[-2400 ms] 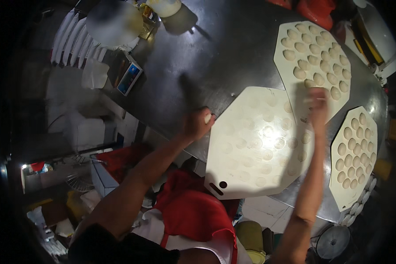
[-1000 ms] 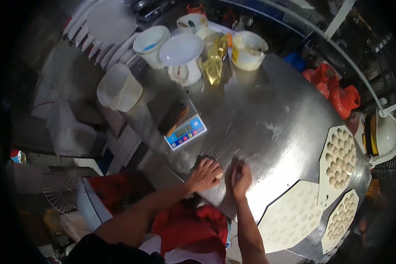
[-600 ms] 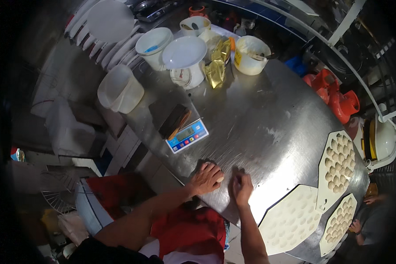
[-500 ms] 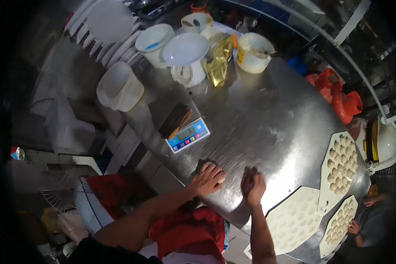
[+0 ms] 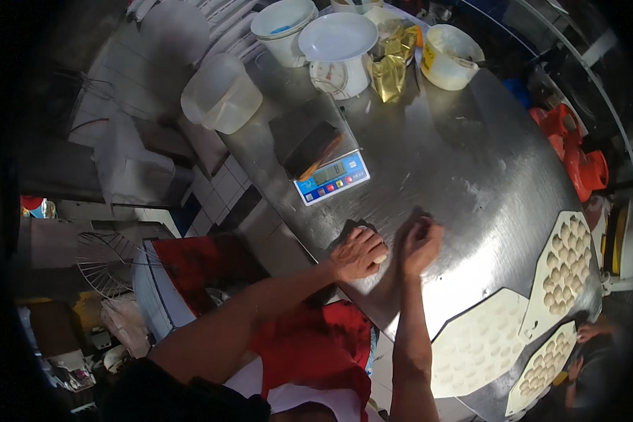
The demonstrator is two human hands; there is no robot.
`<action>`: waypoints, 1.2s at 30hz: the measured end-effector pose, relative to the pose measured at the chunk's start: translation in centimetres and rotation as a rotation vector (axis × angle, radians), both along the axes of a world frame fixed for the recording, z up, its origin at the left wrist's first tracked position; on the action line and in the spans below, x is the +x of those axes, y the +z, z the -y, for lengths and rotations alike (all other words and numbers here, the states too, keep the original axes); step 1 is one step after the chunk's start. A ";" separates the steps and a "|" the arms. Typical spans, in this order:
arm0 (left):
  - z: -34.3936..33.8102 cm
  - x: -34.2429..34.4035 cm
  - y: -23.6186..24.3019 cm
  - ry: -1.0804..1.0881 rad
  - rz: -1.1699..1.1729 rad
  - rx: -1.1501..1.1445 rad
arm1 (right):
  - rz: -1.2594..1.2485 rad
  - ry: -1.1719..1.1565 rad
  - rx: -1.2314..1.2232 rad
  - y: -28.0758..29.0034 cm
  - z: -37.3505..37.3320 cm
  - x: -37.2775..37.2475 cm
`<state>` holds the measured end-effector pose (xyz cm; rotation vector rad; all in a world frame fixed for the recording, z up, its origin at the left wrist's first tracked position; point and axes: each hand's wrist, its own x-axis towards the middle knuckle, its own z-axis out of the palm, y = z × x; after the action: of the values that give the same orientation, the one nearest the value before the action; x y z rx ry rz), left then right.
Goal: The person rolls small portions of dough by hand on a metal table and places them into paper liners on a baking tray, before sliding the loaded tray onto a storage rack.
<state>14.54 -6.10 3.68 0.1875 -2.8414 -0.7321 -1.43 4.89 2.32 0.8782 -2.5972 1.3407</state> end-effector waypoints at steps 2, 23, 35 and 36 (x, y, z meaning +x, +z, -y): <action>0.5 0.4 -0.2 0.013 0.000 -0.024 | 0.086 0.140 0.001 0.1 -2.2 2.4; 0.6 0.0 0.2 -0.023 0.061 -0.007 | 0.001 -0.048 -0.050 0.4 1.1 2.5; 0.6 0.1 0.2 0.002 -0.012 -0.026 | 0.129 0.067 0.544 6.4 -9.7 2.1; 0.6 0.4 0.1 0.005 -0.003 -0.032 | 0.093 0.008 0.490 6.9 -8.5 1.8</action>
<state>14.93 -6.74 3.81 0.1887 -2.8466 -0.6847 0.33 13.43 9.19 0.8951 -3.0572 0.7630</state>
